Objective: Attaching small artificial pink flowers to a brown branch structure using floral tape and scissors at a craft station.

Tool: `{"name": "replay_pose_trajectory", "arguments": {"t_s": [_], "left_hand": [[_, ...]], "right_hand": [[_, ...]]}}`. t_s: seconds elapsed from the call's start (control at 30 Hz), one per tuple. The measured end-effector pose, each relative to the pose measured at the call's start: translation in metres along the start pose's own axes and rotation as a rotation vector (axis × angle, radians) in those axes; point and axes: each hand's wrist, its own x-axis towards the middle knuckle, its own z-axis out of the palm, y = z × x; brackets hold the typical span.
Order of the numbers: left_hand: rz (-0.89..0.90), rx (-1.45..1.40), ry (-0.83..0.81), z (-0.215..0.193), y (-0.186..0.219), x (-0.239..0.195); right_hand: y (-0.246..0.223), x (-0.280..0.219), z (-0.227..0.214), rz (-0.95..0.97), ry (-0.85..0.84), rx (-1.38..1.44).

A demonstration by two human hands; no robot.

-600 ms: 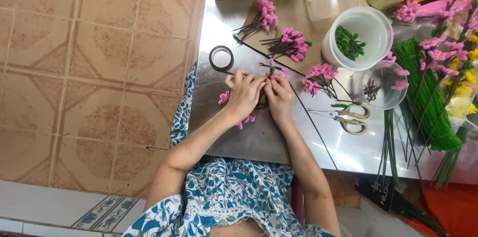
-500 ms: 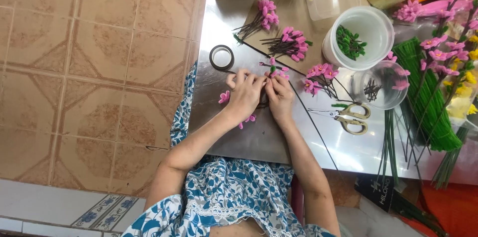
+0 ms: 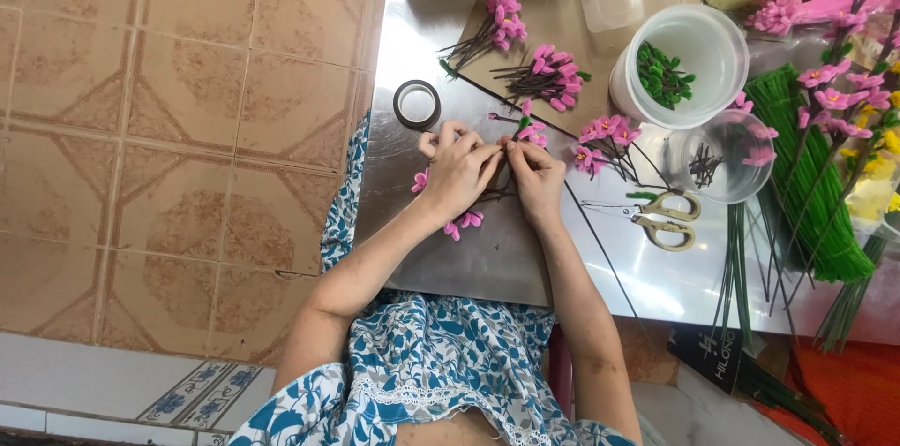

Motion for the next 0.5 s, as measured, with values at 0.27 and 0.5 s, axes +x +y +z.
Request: {"name": "replay_pose_trajectory", "arguments": {"t_s": [0.27, 0.5], "left_hand": [[-0.062, -0.122, 0.022, -0.013, 0.002, 0.005], [-0.114, -0.193, 0.032, -0.026, 0.007, 0.009]], "right_hand": [[-0.012, 0.001, -0.001, 0.088, 0.031, 0.042], [-0.016, 0.001, 0.000, 0.146, 0.047, 0.083]]}}
